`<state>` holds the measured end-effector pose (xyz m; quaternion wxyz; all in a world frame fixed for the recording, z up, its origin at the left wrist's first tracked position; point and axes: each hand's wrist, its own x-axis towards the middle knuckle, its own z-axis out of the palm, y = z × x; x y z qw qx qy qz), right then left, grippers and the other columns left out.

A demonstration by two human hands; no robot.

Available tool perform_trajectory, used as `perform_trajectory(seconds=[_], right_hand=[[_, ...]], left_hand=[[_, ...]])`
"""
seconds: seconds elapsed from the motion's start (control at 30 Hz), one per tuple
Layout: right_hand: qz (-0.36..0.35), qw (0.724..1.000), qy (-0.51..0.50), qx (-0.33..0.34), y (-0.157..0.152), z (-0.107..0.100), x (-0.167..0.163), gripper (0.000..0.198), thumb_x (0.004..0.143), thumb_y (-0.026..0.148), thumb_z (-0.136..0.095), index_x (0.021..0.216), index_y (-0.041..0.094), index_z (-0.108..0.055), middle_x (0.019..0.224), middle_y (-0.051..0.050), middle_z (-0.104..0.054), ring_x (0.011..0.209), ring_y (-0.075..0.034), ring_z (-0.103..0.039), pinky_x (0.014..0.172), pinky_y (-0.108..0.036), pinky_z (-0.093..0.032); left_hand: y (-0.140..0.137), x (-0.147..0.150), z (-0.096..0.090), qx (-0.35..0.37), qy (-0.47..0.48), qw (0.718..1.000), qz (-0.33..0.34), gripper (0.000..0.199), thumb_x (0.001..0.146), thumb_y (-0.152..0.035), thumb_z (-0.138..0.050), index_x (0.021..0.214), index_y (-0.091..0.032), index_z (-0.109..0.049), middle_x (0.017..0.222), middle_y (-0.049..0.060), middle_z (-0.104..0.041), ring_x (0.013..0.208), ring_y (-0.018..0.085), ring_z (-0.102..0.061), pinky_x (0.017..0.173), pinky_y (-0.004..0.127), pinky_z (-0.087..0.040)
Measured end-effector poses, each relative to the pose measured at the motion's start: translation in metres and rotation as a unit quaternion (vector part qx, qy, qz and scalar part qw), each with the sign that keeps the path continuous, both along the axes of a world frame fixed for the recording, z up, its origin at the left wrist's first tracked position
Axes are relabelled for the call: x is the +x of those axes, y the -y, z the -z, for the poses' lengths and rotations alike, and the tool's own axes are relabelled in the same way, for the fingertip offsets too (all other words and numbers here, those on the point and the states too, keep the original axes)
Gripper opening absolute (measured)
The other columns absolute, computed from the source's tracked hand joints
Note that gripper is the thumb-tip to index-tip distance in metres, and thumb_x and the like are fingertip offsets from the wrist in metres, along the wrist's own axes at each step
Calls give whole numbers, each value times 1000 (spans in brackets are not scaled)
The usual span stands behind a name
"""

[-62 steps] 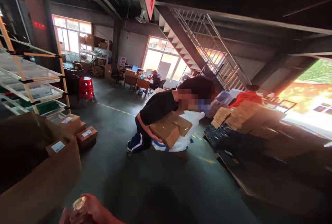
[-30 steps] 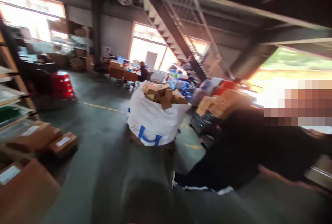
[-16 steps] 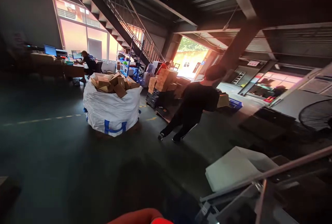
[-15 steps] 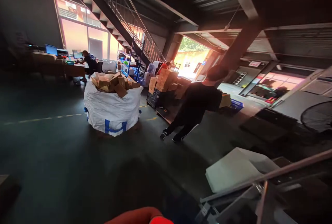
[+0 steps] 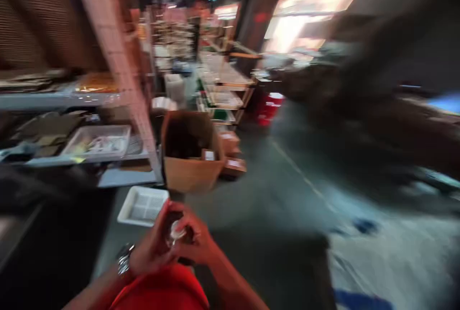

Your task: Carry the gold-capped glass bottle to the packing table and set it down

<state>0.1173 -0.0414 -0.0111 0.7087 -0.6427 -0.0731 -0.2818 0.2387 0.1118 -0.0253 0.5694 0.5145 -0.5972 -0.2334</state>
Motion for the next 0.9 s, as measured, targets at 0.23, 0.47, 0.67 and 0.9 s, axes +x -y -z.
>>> perform_trajectory(seconds=[0.23, 0.47, 0.67, 0.9], right_hand=[[-223, 969, -72, -83, -39, 4, 150, 26, 100, 50, -79, 119, 34, -73, 166, -6, -49, 151, -34, -52, 122, -53, -44], [-264, 951, -148, -63, -164, 12, 306, 29, 101, 58, -75, 103, 30, -80, 153, -9, -62, 149, -34, -55, 122, -55, -44], [-377, 911, -148, -78, -260, -1, 421, 18, 101, 49, -77, 102, 32, -81, 158, -6, -59, 145, -32, -58, 122, -57, -44], [-530, 821, -180, -114, -359, 9, 536, 25, 98, 52, -77, 99, 27, -80, 165, -9, -53, 132, -32, -66, 100, -46, -56]], left_hand=[[-72, 108, 44, -72, 17, 977, -201, 117, 106, -68, -72, 180, -36, 13, 178, 25, -30, 156, 50, -45, 121, 68, -46], [-206, 234, 55, -98, 42, 954, -279, 126, 101, -69, -78, 180, -34, 15, 180, 26, -24, 160, 50, -39, 125, 71, -40], [-310, 308, 46, -105, 43, 929, -351, 122, 105, -62, -76, 179, -35, 16, 180, 22, -24, 160, 46, -40, 127, 65, -41], [-393, 342, 68, -86, 26, 838, -538, 126, 100, -75, -73, 177, -39, 20, 182, 27, -15, 160, 56, -34, 121, 78, -40]])
